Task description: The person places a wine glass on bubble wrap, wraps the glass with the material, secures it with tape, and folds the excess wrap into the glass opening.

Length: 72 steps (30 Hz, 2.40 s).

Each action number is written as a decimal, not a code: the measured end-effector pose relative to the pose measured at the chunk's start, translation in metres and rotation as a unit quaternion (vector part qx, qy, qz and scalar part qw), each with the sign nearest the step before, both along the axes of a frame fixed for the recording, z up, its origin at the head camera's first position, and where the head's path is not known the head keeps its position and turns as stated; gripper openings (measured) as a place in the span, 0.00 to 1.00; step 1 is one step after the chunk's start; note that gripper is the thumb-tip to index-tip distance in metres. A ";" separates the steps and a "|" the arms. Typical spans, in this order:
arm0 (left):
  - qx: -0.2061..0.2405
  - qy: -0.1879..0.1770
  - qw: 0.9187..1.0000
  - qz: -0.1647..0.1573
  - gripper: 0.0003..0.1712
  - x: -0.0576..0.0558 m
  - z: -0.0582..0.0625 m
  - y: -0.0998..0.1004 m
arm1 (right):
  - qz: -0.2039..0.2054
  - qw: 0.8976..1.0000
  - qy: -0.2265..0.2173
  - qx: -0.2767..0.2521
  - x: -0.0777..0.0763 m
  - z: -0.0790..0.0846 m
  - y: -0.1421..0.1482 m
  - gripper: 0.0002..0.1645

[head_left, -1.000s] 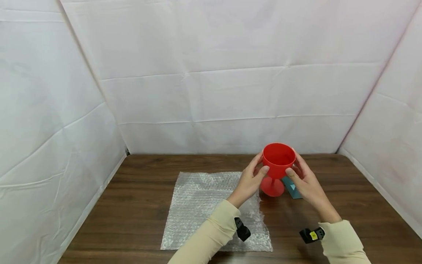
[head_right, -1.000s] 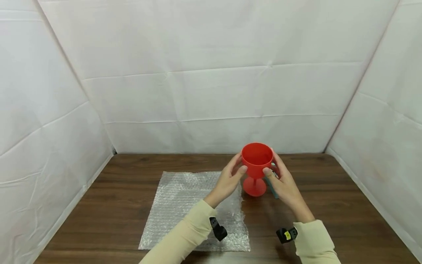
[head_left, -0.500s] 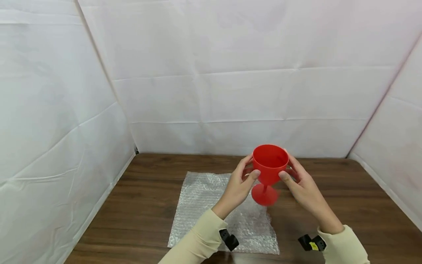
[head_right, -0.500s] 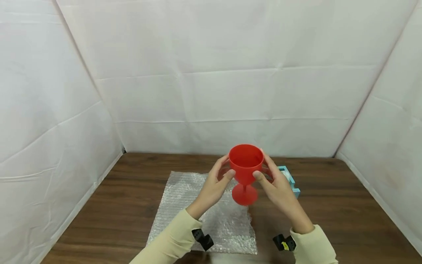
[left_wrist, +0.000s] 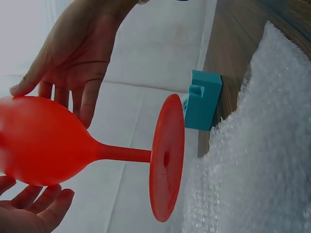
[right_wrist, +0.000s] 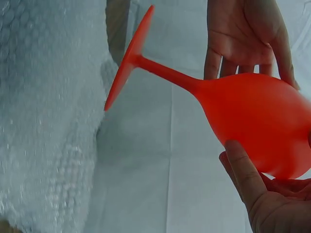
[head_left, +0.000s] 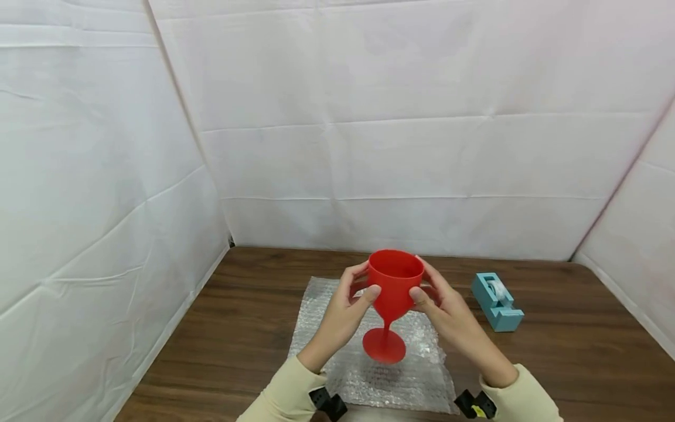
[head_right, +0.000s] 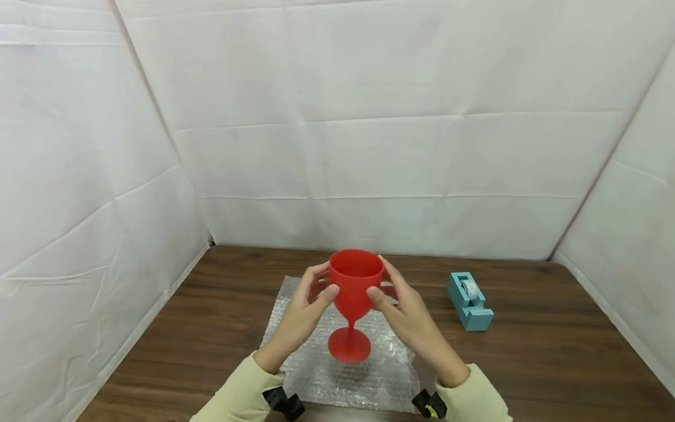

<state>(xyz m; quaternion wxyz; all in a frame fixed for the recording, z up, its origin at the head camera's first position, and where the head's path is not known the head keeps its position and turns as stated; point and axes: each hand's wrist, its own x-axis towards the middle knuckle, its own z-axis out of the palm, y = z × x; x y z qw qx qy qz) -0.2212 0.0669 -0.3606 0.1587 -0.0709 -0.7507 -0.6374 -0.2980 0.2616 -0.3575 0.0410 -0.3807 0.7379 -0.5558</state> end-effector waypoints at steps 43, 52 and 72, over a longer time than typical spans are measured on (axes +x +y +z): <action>0.041 -0.210 0.966 0.144 0.24 0.020 -0.043 -0.116 | 0.138 0.952 -0.270 0.036 0.000 -0.068 -0.140 0.40; 0.050 -0.247 0.957 0.145 0.24 0.020 -0.048 -0.128 | 0.122 0.948 -0.289 0.048 -0.001 -0.079 -0.155 0.41; 0.041 -0.279 0.949 0.139 0.27 0.012 -0.071 -0.138 | 0.114 0.937 -0.323 0.061 -0.005 -0.098 -0.166 0.40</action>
